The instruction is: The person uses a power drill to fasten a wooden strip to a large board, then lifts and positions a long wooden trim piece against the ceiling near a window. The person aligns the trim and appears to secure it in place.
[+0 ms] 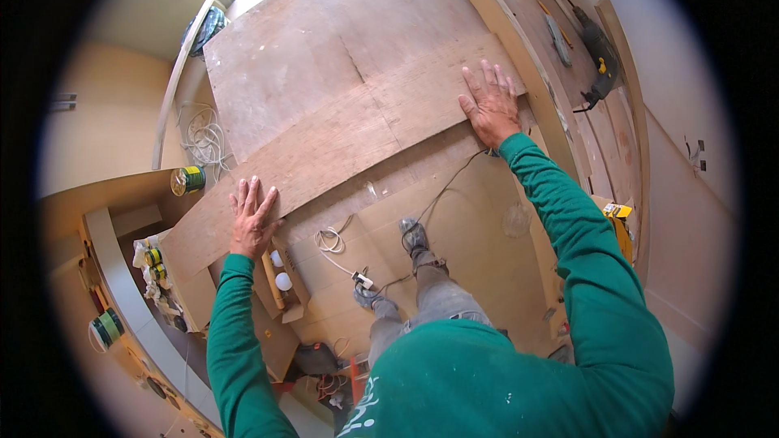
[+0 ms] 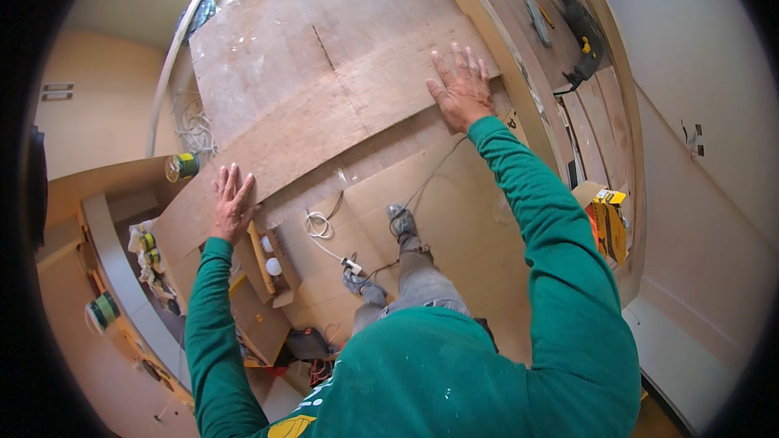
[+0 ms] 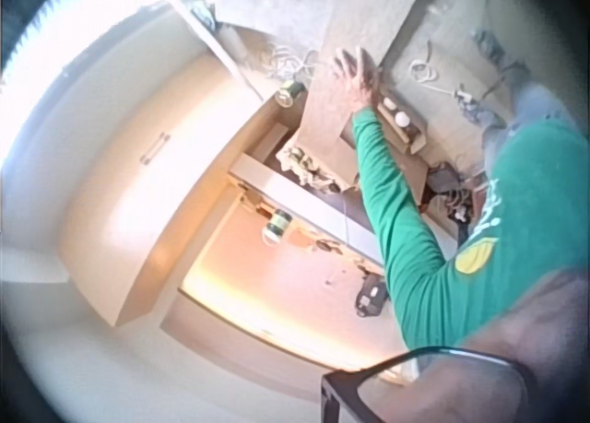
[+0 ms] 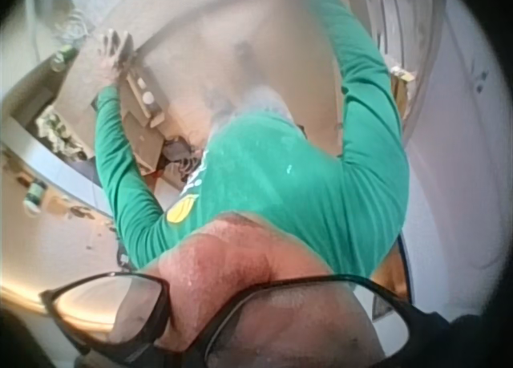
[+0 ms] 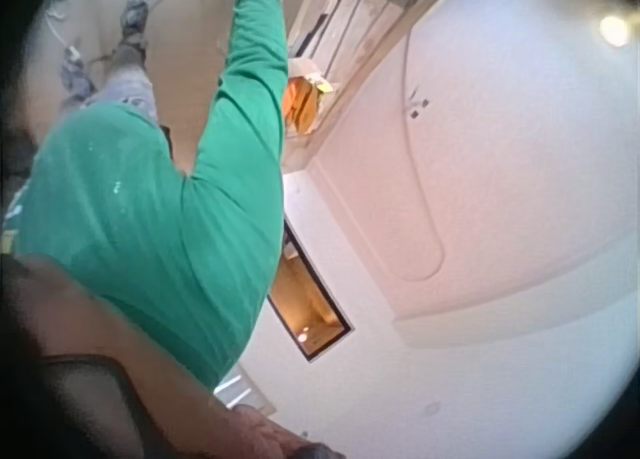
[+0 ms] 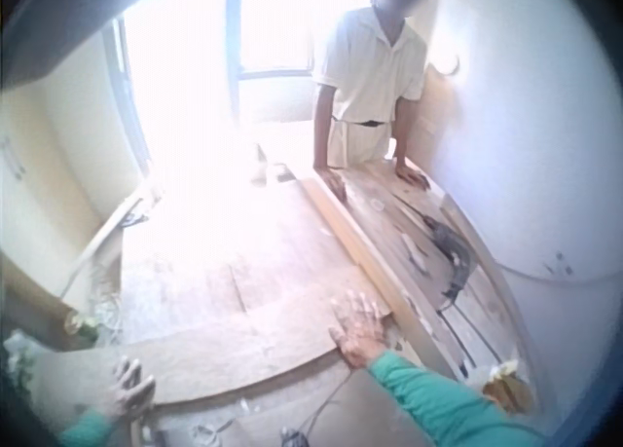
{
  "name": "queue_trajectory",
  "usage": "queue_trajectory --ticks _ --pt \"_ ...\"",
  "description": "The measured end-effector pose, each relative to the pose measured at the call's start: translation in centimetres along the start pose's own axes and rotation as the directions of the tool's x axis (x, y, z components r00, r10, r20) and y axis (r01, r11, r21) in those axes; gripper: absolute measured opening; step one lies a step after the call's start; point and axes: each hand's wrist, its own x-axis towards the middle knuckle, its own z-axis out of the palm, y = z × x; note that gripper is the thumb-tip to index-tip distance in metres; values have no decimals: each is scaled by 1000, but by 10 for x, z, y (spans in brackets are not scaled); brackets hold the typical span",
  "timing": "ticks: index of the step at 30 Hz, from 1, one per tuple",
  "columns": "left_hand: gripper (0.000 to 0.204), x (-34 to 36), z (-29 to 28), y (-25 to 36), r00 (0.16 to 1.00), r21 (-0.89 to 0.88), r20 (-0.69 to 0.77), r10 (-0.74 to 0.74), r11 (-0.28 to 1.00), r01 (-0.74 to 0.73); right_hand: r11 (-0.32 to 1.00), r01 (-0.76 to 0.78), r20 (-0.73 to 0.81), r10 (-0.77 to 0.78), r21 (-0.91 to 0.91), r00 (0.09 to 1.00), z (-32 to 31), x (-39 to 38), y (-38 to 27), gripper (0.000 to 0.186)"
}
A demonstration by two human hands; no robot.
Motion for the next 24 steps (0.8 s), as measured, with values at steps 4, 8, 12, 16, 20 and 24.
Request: queue_trajectory --ticks 4,8,12,16,20,24 --pt "84 -1 -2 1 1000 -28 -15 1 1000 -1 998 43 92 -39 -43 995 -27 7 -1 69" --pt "84 3 -4 6 999 1 -35 -7 1000 7 991 131 54 -129 -41 990 -28 13 15 71" --pt "76 6 13 33 983 51 -137 -125 990 133 984 169 20 -169 -52 985 -19 12 18 71" --pt "71 13 25 50 947 50 -247 -204 974 222 987 157 38 -155 -47 987 -25 10 14 71" --pt "70 18 24 46 938 46 -284 -199 974 221 984 168 23 -167 -55 986 -22 13 15 70" --pt "66 20 37 45 904 -24 -331 -270 960 278 984 170 30 -169 -50 985 -19 15 14 71"
